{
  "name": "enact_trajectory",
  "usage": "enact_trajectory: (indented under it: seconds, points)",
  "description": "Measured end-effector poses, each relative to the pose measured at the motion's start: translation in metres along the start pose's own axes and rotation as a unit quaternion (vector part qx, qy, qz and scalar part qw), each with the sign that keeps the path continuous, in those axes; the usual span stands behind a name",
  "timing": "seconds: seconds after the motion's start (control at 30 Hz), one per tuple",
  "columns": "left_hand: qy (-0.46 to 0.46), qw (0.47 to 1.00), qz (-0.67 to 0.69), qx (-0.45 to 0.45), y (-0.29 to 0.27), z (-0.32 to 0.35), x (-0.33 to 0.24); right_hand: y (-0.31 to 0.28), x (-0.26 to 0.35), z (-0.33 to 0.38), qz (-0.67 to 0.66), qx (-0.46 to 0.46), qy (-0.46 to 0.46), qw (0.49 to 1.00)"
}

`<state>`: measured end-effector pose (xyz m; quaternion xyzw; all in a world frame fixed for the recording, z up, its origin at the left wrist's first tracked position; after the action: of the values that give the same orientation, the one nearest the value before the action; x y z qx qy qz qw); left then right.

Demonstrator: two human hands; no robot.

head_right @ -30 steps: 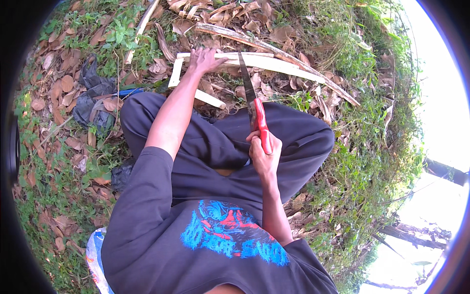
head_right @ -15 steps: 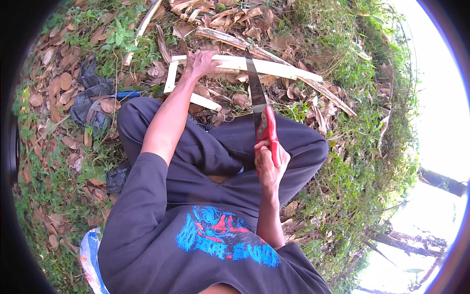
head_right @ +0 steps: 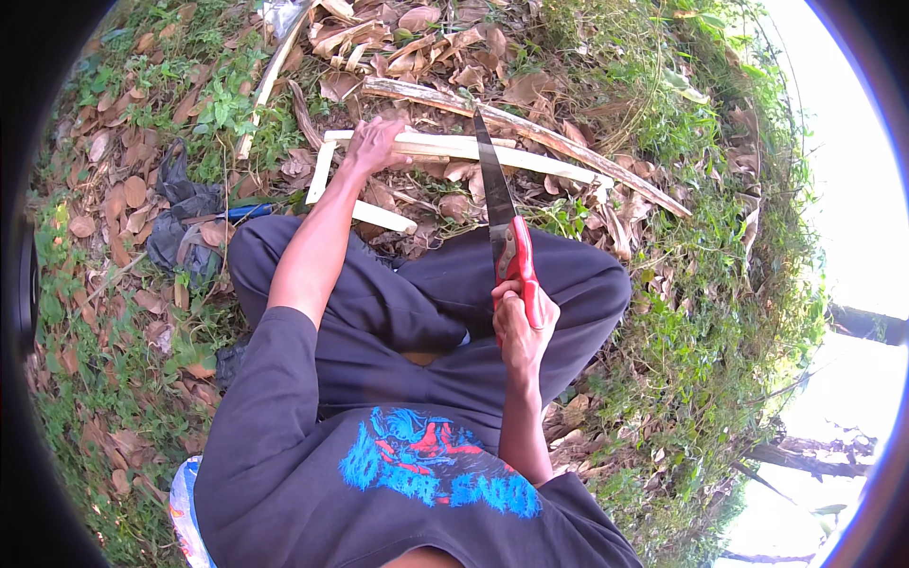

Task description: The person sits on the ground and uses a red-handled saw to cut a long piece of bamboo. They hold the bamboo with their left hand and saw with their right, making several cuts to produce smaller segments.

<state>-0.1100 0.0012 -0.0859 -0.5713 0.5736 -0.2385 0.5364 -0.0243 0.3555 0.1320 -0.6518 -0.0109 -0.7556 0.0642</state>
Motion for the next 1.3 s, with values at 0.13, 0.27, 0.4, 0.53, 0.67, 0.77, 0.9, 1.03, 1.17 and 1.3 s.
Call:
enact_trajectory:
  seconds: [0.13, 0.27, 0.4, 0.53, 0.67, 0.77, 0.9, 1.03, 1.17, 1.3]
  points:
    - [0.021, 0.999, 0.007, 0.044, -0.021, -0.010, -0.005, -0.009, -0.005, -0.004, -0.018, -0.013, 0.009, 1.000]
    - [0.055, 0.996, 0.031, 0.065, -0.046, -0.014, 0.005, -0.019, -0.009, -0.012, -0.065, -0.007, 0.026, 0.998]
    - [0.045, 0.998, 0.016, 0.052, -0.023, 0.008, 0.034, -0.016, -0.011, -0.017, -0.049, -0.022, 0.018, 0.998]
    - [-0.031, 0.986, 0.131, 0.096, -0.016, 0.000, 0.042, -0.014, -0.008, -0.018, -0.049, -0.026, 0.026, 0.998]
    - [-0.111, 0.982, 0.116, 0.096, -0.025, -0.002, 0.037, -0.015, -0.007, -0.015, -0.054, -0.025, 0.032, 0.998]
    - [-0.075, 0.984, 0.147, 0.063, -0.036, 0.001, 0.029, -0.018, -0.006, -0.011, -0.066, -0.006, 0.051, 0.996]
    - [-0.078, 0.992, 0.059, 0.084, -0.035, 0.006, 0.012, -0.017, -0.004, -0.006, -0.075, -0.010, 0.078, 0.994]
    - [-0.038, 0.994, 0.100, 0.016, -0.026, 0.010, 0.026, -0.012, 0.005, 0.002, -0.087, 0.012, 0.097, 0.991]
    - [-0.036, 0.992, 0.117, 0.021, -0.024, 0.012, 0.027, -0.012, 0.004, 0.006, -0.063, 0.033, 0.090, 0.993]
    - [-0.021, 0.997, 0.060, 0.045, -0.028, 0.009, 0.011, -0.007, -0.003, 0.004, -0.026, 0.035, 0.093, 0.995]
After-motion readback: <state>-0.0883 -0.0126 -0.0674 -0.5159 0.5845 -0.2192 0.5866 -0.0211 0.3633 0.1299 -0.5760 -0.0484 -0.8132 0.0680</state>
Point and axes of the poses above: each hand's wrist, its own z-axis away from the middle knuckle, its own y-axis out of the palm, x = y × z, the point moved 1 cm from there along -z, towards the middle knuckle, and after that the axes turned 13 degrees about -x, right-handed, at the moved point
